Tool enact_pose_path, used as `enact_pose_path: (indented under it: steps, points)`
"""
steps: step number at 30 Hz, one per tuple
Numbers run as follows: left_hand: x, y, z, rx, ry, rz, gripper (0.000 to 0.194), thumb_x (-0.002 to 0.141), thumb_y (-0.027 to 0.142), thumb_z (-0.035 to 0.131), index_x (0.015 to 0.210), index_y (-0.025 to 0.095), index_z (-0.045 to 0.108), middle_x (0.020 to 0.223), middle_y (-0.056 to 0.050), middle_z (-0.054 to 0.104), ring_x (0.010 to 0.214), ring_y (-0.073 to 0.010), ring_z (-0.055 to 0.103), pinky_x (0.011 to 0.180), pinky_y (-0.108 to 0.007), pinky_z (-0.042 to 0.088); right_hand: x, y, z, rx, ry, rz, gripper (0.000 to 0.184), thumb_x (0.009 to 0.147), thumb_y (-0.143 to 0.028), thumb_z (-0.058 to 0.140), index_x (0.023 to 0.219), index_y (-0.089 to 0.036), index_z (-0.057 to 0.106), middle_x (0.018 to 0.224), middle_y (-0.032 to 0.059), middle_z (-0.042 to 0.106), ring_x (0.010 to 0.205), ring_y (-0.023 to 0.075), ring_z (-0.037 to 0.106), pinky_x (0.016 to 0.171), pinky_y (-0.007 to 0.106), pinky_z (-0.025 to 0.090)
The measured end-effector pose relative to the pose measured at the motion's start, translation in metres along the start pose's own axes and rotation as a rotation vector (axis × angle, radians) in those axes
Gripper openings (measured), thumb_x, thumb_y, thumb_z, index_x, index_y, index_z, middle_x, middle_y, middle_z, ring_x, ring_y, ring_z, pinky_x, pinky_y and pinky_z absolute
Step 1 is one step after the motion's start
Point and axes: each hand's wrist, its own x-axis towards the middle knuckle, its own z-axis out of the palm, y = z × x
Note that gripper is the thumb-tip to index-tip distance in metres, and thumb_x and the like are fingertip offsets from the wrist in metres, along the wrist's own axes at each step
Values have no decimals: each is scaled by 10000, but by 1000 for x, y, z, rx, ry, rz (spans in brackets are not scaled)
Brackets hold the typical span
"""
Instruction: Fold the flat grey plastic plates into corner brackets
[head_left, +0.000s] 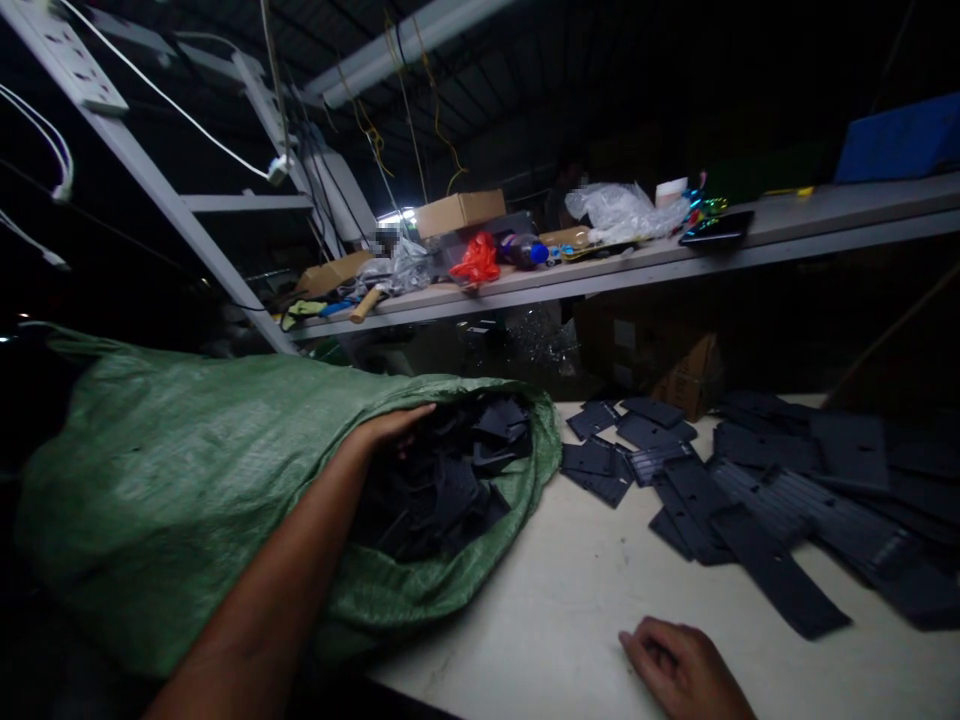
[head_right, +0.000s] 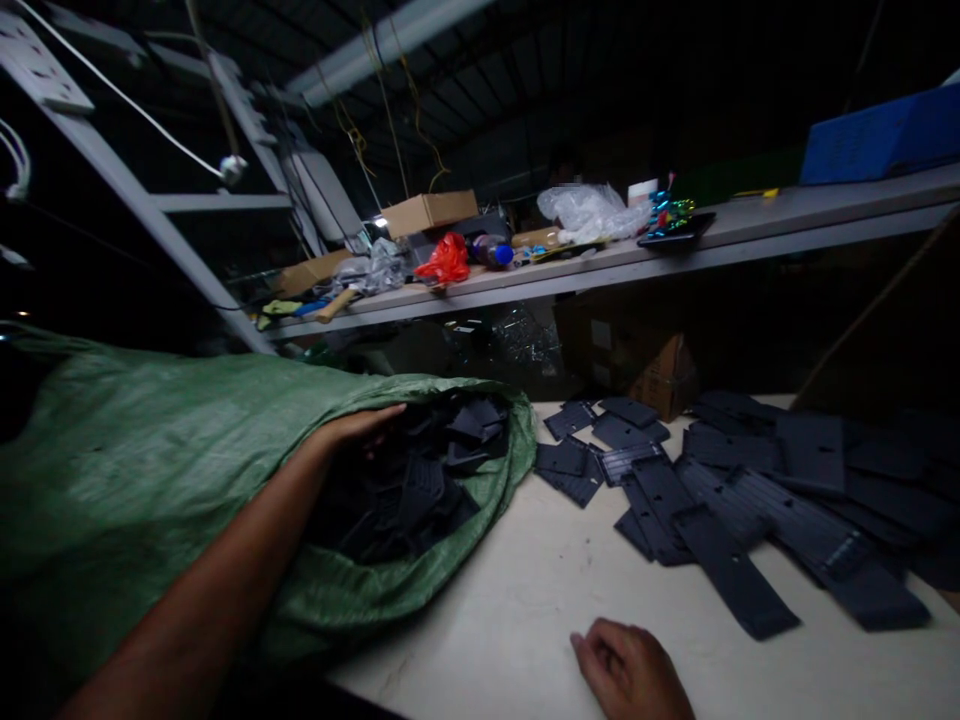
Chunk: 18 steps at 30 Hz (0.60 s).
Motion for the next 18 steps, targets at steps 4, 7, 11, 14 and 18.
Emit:
enact_pose_path:
  steps: [4, 7, 11, 14, 18]
  points:
    - [20, 34, -14, -104, 76, 34, 337, 863, 532, 762, 854, 204, 689, 541, 13, 522, 388, -142, 435, 360, -255, 353, 0, 1, 0, 13, 15, -6, 503, 1057, -508, 443, 688, -189, 565, 629, 7, 559, 620, 168, 550, 603, 256, 373]
    - [34, 52, -27, -248, 133, 54, 405, 1003, 539, 582, 893, 161, 674, 581, 28, 531, 400, -91, 398, 423, -239, 439, -1, 0, -1, 23, 45, -8, 497, 1037, -508, 472, 663, -192, 553, 609, 4, 536, 606, 169, 538, 591, 254, 373]
    - [48, 65, -39, -439, 244, 64, 375, 1045, 492, 551, 1058, 135, 666, 789, 1, 643, 563, -91, 554, 540, -239, 516, -3, -2, -3, 65, 71, -5, 513, 1034, -533, 464, 665, -190, 560, 613, 4, 524, 602, 167, 535, 582, 246, 379]
    - [57, 76, -46, -565, 324, 85, 357, 1027, 474, 595, 1127, 137, 661, 911, -36, 685, 681, -122, 633, 601, -267, 558, -4, -3, -5, 97, 102, 7, 524, 1031, -550, 465, 669, -189, 580, 623, 9, 531, 610, 169, 540, 582, 242, 387]
    - [61, 91, -70, -705, 393, 125, 371, 1033, 480, 579, 1154, 138, 658, 959, -48, 694, 704, -125, 642, 616, -271, 566, -3, -1, -5, 119, 121, 30, 537, 1013, -578, 484, 654, -190, 577, 616, 13, 536, 610, 172, 540, 583, 244, 397]
